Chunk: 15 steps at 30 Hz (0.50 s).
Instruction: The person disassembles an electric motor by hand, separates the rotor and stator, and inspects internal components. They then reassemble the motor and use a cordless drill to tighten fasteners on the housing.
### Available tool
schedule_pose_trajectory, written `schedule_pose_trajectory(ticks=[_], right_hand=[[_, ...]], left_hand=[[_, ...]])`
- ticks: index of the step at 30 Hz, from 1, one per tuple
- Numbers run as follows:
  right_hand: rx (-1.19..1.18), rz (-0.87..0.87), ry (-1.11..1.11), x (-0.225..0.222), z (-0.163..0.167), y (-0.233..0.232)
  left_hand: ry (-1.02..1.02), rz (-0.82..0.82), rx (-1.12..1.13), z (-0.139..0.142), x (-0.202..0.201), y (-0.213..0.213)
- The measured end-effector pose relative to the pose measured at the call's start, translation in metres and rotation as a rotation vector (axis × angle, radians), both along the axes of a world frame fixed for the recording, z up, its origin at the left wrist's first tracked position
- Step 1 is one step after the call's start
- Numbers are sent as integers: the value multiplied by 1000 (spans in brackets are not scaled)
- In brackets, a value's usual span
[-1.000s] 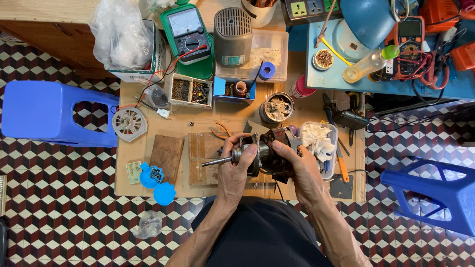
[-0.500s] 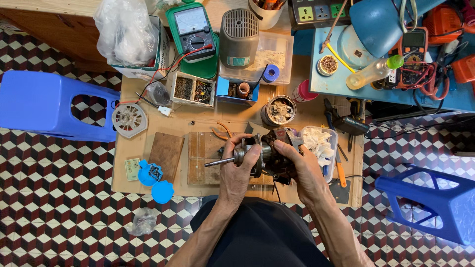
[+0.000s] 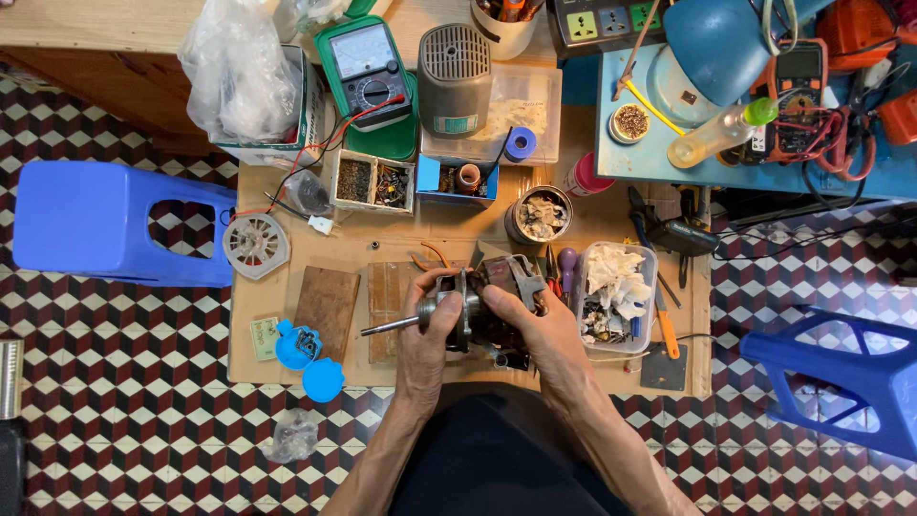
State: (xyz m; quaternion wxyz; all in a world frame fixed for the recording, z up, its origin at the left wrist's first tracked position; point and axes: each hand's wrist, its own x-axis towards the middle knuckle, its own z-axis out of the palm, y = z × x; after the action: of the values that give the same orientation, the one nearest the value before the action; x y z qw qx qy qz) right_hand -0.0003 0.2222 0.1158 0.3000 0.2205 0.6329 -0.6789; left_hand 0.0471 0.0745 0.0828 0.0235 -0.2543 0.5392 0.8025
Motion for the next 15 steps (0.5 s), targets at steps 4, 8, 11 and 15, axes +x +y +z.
schedule_pose_trajectory(ticks=[4, 8, 11, 15], right_hand=[[-36, -16, 8, -3, 6, -7], [-11, -5, -15, -4, 9, -11], [6, 6, -19, -2, 11, -13], [-1, -54, 1, 7, 13, -25]], left_hand=[[88, 31, -32, -5, 0, -3], [110, 23, -6, -12, 3, -6], [137, 37, 12, -15, 2, -7], [128, 47, 20, -18, 0, -13]])
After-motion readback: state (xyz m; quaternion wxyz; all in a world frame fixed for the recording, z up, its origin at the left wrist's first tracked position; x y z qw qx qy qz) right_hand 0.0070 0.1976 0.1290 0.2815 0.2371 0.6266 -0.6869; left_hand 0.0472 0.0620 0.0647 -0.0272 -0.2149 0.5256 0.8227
